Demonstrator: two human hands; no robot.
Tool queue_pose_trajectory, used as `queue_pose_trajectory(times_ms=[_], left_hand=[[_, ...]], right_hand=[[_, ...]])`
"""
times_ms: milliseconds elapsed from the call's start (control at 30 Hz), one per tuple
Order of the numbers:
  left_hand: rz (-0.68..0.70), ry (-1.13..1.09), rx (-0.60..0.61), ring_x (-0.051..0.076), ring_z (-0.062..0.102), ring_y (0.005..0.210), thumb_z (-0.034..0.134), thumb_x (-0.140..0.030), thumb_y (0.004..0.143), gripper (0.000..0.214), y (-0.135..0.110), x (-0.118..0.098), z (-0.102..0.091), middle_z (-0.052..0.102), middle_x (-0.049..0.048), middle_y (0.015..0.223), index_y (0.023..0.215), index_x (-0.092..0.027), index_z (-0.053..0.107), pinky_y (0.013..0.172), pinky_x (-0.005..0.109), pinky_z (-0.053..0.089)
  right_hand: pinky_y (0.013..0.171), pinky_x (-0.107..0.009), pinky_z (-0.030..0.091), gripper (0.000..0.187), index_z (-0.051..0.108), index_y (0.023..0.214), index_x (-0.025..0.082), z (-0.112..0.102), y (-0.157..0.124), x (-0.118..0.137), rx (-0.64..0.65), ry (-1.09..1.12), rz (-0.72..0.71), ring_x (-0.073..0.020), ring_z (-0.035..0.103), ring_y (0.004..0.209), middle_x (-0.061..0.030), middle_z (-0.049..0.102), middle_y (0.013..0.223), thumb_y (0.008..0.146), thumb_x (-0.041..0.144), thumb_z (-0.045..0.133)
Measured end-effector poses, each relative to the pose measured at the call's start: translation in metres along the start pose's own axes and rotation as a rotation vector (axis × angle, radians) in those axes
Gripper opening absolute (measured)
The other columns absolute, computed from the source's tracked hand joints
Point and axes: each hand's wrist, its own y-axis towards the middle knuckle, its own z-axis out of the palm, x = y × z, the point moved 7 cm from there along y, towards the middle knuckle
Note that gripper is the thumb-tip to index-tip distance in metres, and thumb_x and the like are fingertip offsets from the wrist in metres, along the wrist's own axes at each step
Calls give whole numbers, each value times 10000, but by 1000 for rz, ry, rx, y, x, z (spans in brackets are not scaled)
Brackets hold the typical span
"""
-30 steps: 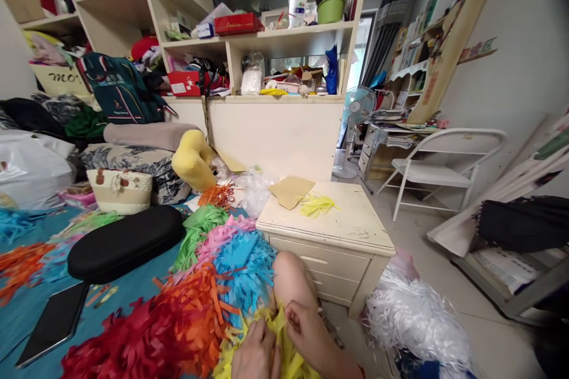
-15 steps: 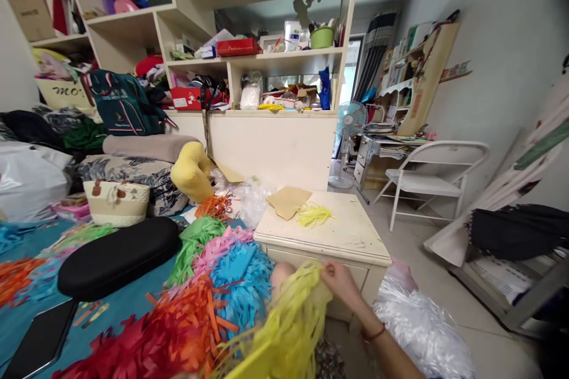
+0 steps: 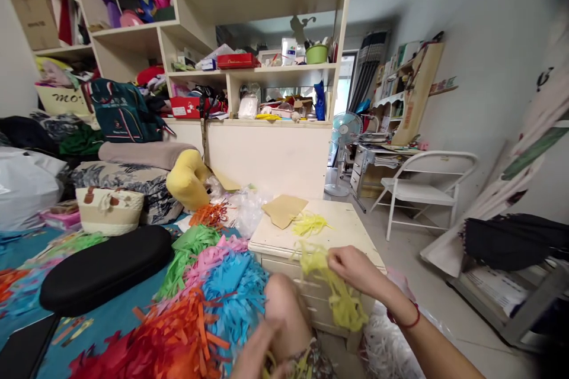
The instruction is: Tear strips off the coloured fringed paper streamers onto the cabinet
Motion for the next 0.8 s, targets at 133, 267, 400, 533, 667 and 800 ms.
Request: queue_pose_trajectory(times_ms=[133, 267, 400, 533, 667, 800], left_hand=[[163, -66, -290, 321, 260, 1381, 616, -354, 820, 730, 38, -30, -47, 324, 188, 1487, 1431, -124, 290, 1112, 465, 252], [211, -249, -21, 216, 611, 844, 624, -234, 764, 192, 67, -55, -45, 698, 45, 888, 930, -158, 684, 823, 302, 450], [145, -367, -63, 128, 469, 597, 541, -332, 825, 249, 68, -45, -52, 524, -22, 602, 664, -149, 591, 587, 217, 383], [78, -478, -77, 110, 405, 565, 549, -414, 805, 301, 56, -26, -67, 431, -34, 594, 650, -158, 520, 514, 197, 325], [59, -552, -68, 114, 432, 594, 574, -382, 784, 227, 47, -23, -80, 469, -31, 650, 791, -158, 540, 526, 191, 346], [79, -725, -51, 92, 424, 569, 635, -240, 695, 171, 42, -35, -78, 492, -48, 646, 749, -176, 486, 523, 178, 341]], right_hand=[[441, -218, 201, 267, 355, 459, 186, 9, -9, 63, 352, 60, -240, -69, 269, 415, 96, 330, 411, 626, 91, 541], [526, -200, 302, 150, 501, 563, 195, -5, -19, 92, 356, 80, -325, -92, 407, 520, 80, 462, 528, 647, 85, 559], [796, -268, 411, 332, 609, 1043, 213, -8, -30, 83, 186, 195, -252, -190, 576, 898, -26, 658, 1012, 716, 158, 592], [691, -260, 449, 181, 671, 745, 171, 2, -36, 61, 149, 450, -112, -190, 617, 744, -22, 693, 760, 737, 128, 496], [636, -237, 462, 212, 657, 741, 157, -5, -37, 59, 112, 562, -79, -161, 602, 650, -3, 642, 654, 691, 107, 457], [667, -250, 496, 264, 654, 971, 166, -12, -42, 66, 25, 740, -76, -169, 630, 723, -34, 674, 844, 719, 183, 578]])
